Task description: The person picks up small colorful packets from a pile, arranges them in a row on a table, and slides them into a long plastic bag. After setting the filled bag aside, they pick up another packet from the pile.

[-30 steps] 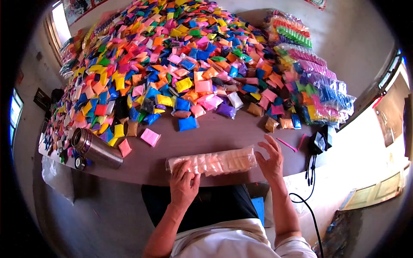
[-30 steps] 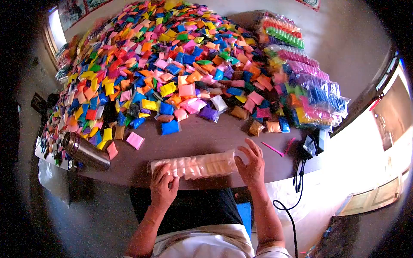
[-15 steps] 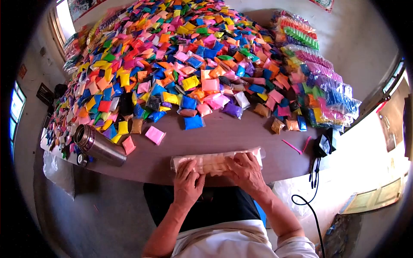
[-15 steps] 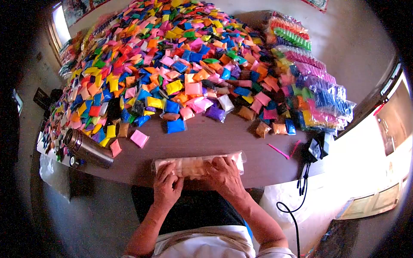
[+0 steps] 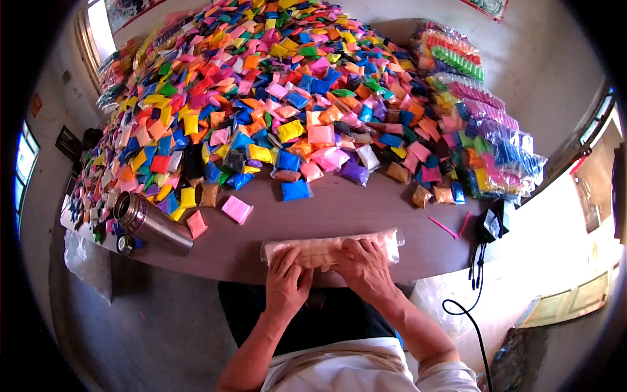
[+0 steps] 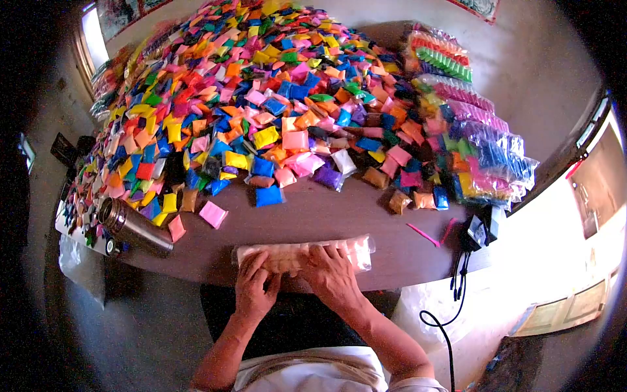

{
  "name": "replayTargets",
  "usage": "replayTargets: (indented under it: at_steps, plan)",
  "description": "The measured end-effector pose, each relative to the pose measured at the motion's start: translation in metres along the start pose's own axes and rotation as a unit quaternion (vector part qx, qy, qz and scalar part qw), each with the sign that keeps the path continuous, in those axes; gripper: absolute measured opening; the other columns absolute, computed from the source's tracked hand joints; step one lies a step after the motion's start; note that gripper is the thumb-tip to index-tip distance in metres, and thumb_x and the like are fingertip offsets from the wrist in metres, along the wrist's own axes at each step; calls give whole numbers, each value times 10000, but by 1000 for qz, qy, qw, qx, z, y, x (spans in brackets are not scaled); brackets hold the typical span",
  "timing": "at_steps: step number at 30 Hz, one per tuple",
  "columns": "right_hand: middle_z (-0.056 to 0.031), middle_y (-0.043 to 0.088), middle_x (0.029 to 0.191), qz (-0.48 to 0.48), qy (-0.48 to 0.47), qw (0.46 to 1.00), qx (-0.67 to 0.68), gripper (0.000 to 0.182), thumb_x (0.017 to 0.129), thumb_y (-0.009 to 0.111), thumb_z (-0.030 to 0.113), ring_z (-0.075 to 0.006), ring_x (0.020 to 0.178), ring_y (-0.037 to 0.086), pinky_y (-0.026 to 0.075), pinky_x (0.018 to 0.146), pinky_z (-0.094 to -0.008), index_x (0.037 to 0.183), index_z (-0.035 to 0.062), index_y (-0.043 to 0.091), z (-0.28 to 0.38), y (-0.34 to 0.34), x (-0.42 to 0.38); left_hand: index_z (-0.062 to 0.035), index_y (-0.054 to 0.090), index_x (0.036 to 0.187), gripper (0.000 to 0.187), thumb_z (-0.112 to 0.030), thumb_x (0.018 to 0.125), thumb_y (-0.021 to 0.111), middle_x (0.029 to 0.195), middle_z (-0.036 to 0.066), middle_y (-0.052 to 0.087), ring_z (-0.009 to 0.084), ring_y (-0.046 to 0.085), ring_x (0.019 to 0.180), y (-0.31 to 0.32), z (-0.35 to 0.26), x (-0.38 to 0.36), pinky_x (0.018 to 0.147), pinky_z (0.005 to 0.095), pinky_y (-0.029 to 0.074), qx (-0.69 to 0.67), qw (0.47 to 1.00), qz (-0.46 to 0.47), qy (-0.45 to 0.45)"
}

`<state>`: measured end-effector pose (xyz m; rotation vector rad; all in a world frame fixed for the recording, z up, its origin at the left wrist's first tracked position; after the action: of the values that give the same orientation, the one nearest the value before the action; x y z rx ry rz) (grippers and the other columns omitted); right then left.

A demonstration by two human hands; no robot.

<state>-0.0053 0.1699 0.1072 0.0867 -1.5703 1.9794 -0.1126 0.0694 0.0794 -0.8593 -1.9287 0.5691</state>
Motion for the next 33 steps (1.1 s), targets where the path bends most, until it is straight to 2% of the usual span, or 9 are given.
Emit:
replayTargets:
  at_steps: [5, 8, 13, 17, 18, 23, 24, 27, 33]
  plan:
    - [-70, 548, 1080, 28, 7, 999, -18, 286, 739, 729, 153, -282, 1025, 519, 424, 873, -408, 1020, 132, 682, -2, 9, -2, 7, 588, 818, 171, -77, 783, 732, 1256, 162, 571, 348, 548, 1172, -10, 2, 3, 1021, 447, 443, -7, 1000, 9, 8]
    - [-67, 551, 1092, -22, -6, 1000, -1, 229, 747, 671, 106, -272, 1060, 514, 406, 902, -411, 974, 126, 690, -3, 11, -7, -18, 597, 810, 148, -84, 797, 728, 1158, 148, 634, 313, 629, 1041, -19, 19, 2, 856, 388, 543, -101, 994, 19, -25]
    - [-67, 576, 1083, -47, -44, 998, 6, 268, 683, 657, 85, -254, 1066, 533, 410, 905, -406, 950, 87, 682, -5, 8, -3, 5, 642, 876, 132, -118, 851, 678, 1011, 145, 679, 306, 657, 904, -41, 63, -5, 803, 369, 515, -127, 984, -36, -116]
    - [-72, 576, 1108, -64, -53, 996, -10, 271, 696, 648, 105, -260, 1082, 517, 401, 906, -409, 966, 99, 675, -18, 3, 4, 22, 635, 898, 150, -128, 894, 645, 942, 110, 672, 194, 630, 827, -57, 120, -19, 748, 302, 508, -146, 955, -108, -233]
    - [-79, 569, 1148, -56, -58, 996, -29, 293, 720, 649, 135, -261, 1107, 496, 387, 915, -411, 1010, 114, 674, -21, 5, 5, 27, 634, 914, 160, -132, 901, 642, 917, 96, 665, 170, 612, 805, -64, 120, -15, 726, 284, 505, -124, 962, -120, -211]
    - [-67, 583, 1131, -26, -40, 998, -40, 280, 678, 657, 150, -263, 1111, 487, 390, 883, -429, 954, 120, 693, -29, 22, -1, 6, 639, 898, 176, -169, 895, 623, 799, 129, 646, 247, 620, 728, -55, 135, -3, 698, 353, 498, -68, 981, -48, -173]
    - [-60, 585, 1109, -35, -36, 998, -34, 271, 688, 649, 144, -255, 1076, 507, 403, 868, -420, 954, 109, 685, -29, 22, -1, -1, 634, 858, 189, -187, 892, 628, 754, 138, 634, 267, 620, 711, -44, 154, -7, 681, 366, 494, -53, 974, -11, -222]
    - [-53, 590, 1064, -47, -35, 998, -25, 241, 702, 638, 131, -242, 1009, 541, 428, 840, -398, 937, 88, 666, -27, 6, 5, -4, 558, 728, 243, -178, 872, 647, 660, 148, 570, 321, 568, 633, -42, 152, 8, 601, 406, 454, -3, 977, -17, -213]
    - [-65, 607, 997, -24, -25, 999, 38, 165, 700, 648, 110, -254, 957, 567, 465, 793, -388, 857, 60, 627, -35, 3, 18, -23, 500, 687, 255, -144, 842, 662, 699, 154, 534, 361, 543, 675, -37, 122, 21, 594, 437, 431, 98, 989, 2, -110]
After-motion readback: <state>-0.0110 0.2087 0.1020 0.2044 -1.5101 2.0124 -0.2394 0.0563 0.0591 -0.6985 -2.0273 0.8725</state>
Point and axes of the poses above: each hand's wrist, its own x-axis towards the middle knuckle, its own y-axis out of the palm, z = x × y, the point moved 9 cm from there along x, towards the middle knuckle
